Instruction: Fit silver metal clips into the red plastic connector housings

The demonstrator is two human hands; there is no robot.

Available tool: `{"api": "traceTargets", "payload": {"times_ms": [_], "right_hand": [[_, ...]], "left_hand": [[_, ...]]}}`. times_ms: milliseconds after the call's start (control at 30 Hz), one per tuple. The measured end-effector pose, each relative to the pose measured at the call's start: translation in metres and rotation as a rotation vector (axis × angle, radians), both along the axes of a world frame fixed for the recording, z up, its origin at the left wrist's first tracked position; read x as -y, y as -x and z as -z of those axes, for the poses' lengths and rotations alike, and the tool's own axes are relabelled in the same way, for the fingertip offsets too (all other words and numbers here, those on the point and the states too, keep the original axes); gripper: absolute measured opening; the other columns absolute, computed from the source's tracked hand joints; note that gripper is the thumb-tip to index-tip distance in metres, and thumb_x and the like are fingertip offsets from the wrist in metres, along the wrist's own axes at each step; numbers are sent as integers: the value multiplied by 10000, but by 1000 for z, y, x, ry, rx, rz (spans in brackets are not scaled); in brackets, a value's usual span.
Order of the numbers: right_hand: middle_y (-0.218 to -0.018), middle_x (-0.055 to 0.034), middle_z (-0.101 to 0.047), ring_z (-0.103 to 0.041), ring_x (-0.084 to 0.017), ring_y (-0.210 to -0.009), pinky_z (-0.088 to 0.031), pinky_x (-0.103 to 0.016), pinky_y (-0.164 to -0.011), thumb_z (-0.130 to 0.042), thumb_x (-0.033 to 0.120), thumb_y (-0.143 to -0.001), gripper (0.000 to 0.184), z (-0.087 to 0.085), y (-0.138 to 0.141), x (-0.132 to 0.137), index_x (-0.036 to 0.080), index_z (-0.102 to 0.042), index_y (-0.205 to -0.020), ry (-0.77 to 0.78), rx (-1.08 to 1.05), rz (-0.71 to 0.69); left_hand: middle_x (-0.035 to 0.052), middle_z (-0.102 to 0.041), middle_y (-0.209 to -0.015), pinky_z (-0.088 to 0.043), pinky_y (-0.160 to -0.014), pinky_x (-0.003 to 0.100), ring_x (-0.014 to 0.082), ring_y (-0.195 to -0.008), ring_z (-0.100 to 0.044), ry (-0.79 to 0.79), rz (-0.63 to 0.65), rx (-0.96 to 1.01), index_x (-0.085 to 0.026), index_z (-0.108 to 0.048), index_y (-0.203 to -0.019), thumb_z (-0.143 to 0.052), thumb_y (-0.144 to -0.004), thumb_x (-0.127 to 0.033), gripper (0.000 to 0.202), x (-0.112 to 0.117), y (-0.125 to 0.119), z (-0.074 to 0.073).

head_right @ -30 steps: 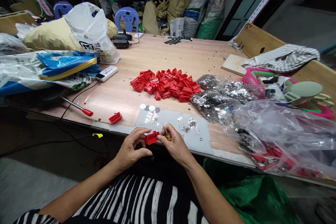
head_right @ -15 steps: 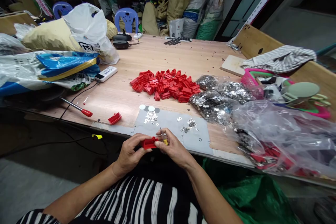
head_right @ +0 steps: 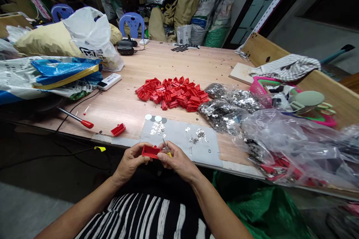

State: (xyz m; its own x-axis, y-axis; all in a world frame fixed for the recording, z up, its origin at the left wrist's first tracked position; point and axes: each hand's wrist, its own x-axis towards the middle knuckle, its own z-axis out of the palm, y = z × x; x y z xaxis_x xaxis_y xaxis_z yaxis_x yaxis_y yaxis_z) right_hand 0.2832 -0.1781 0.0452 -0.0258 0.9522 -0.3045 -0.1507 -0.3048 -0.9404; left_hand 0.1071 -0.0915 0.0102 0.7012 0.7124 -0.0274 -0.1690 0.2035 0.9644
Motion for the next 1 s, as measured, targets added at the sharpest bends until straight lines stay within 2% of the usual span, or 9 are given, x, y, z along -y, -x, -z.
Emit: {"api": "traceTargets", "payload": {"times_ms": [100, 200, 300, 433, 567, 667, 733, 900, 1000], "right_hand": [[-897, -30, -631, -556, -153, -745, -419, -273, -646, -574, 393, -850, 214, -3, -17, -11, 208, -589, -955, -73, 501, 108], [-943, -51, -668, -594, -204, -884, -421, -326, -787, -537, 263, -853, 108, -3, -31, -23, 209, -627, -877, -94, 985, 194], [-941, -49, -674, -607, -200, -864, -420, -308, -762, -531, 225, -850, 111, 1, -32, -34, 214, -633, -892, -71, 1182, 112], [-940, -41, -667, -604, -190, -843, -398, -282, -703, -544, 254, -862, 81, 5, -23, -46, 218, -609, -895, -52, 1299, 64], [-898, -32, -659, -591, -186, -822, -369, -273, -669, -549, 227, -853, 45, 6, -22, -53, 218, -578, -821, -31, 1329, 37], [-857, -27, -652, -576, -181, -788, -360, -273, -654, -536, 210, -844, 35, 5, -25, -51, 215, -556, -815, -55, 1268, 55], [-814, -15, -637, -561, -173, -745, -366, -274, -648, -524, 225, -845, 30, 5, -24, -46, 218, -547, -828, -98, 1151, 97], [-820, -4, -591, -534, -156, -738, -409, -275, -677, -553, 345, -843, 135, 4, -9, -35, 216, -529, -876, -225, 679, 222], [-827, -3, -569, -519, -150, -753, -416, -275, -702, -566, 339, -838, 149, 6, 0, -32, 210, -528, -902, -250, 567, 233]], "left_hand": [[20, -699, -944, -488, -688, 204, 127, -796, -631, 70, -77, 5, -185, -637, -1047, -708, -762, -242, 299, -1, -1, -3], [26, -684, -995, -480, -844, 242, 145, -919, -630, 48, -138, 2, -182, -615, -1052, -668, -802, -250, 264, -4, -1, -10], [33, -672, -1010, -461, -920, 285, 162, -966, -628, -22, -166, -25, -181, -596, -1051, -645, -821, -266, 250, -7, 0, -14], [61, -657, -1042, -477, -907, 325, 189, -962, -633, -180, -179, -95, -182, -580, -1095, -610, -843, -282, 273, -8, -1, -13], [66, -609, -1132, -445, -951, 338, 203, -1056, -586, -393, -227, -192, -221, -574, -1185, -578, -863, -267, 326, -10, -1, -11], [65, -590, -1140, -451, -944, 332, 201, -1068, -568, -447, -232, -204, -238, -566, -1216, -570, -865, -254, 351, -10, -1, -11], [71, -584, -1116, -481, -899, 324, 202, -1042, -572, -451, -233, -193, -231, -579, -1193, -578, -860, -256, 334, -10, -2, -11], [72, -589, -1053, -504, -843, 322, 204, -997, -579, -553, -223, -197, -224, -615, -1105, -617, -838, -251, 269, -5, -8, -13], [65, -601, -1047, -488, -877, 337, 198, -993, -582, -639, -213, -203, -236, -610, -1125, -614, -840, -225, 285, -2, -10, -16]]}}
